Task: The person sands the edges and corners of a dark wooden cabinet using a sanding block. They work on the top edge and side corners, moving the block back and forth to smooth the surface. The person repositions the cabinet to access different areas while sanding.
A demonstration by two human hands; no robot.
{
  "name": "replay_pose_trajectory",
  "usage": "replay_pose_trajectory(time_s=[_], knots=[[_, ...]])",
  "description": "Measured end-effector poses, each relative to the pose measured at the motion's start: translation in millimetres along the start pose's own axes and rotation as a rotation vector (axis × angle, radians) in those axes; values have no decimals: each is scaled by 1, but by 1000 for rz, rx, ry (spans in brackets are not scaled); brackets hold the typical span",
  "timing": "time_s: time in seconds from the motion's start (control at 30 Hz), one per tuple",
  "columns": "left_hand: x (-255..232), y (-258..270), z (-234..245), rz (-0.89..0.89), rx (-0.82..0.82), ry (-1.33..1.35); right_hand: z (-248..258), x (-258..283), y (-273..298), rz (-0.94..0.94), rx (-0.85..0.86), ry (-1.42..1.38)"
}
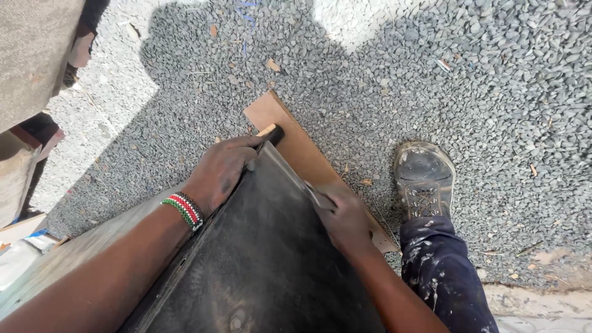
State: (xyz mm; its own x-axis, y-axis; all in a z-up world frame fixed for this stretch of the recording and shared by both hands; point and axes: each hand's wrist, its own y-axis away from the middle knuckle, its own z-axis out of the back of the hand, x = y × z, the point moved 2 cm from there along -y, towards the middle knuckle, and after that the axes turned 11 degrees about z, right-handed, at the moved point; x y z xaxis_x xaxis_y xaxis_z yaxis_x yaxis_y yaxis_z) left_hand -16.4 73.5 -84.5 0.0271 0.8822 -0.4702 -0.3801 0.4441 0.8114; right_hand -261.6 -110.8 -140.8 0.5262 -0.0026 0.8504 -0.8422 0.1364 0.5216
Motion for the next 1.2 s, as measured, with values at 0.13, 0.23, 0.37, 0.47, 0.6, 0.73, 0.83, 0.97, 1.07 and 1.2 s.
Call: replay_pose_trajectory(time_s=[0.13,0.23,0.37,0.47,0.6,0.73,0.83,0.97,1.07,1.2], knots=[[16,0,-12,-288,-146,-184,-49,5,-79,282,-125,-66],[7,4,-5,-241,-150,-95,-30,2,-48,263,-53,-16],[20,4,-7,-248,-112,-79,-42,33,-84,302,-69,20],[29,2,-14,-151,-115,-85,-43,3,-68,290,-60,58],[-18,9,-9,-49,-91,-94,-43,16,-71,205,-34,90],[-26,0,-5,0,-105,-107,-36,28,-90,297,-20,-31],[0,3,-16,9,-129,-10,-24,13,-64,178,77,-14],[22,-1,-22,39,-67,-124,-25,59,-106,211,89,-61],[16,-1,-19,58,-84,-4,-12,35,-66,151,144,-67],[57,-2,-33,227,-33,133,-31,21,-77,84,137,-42]])
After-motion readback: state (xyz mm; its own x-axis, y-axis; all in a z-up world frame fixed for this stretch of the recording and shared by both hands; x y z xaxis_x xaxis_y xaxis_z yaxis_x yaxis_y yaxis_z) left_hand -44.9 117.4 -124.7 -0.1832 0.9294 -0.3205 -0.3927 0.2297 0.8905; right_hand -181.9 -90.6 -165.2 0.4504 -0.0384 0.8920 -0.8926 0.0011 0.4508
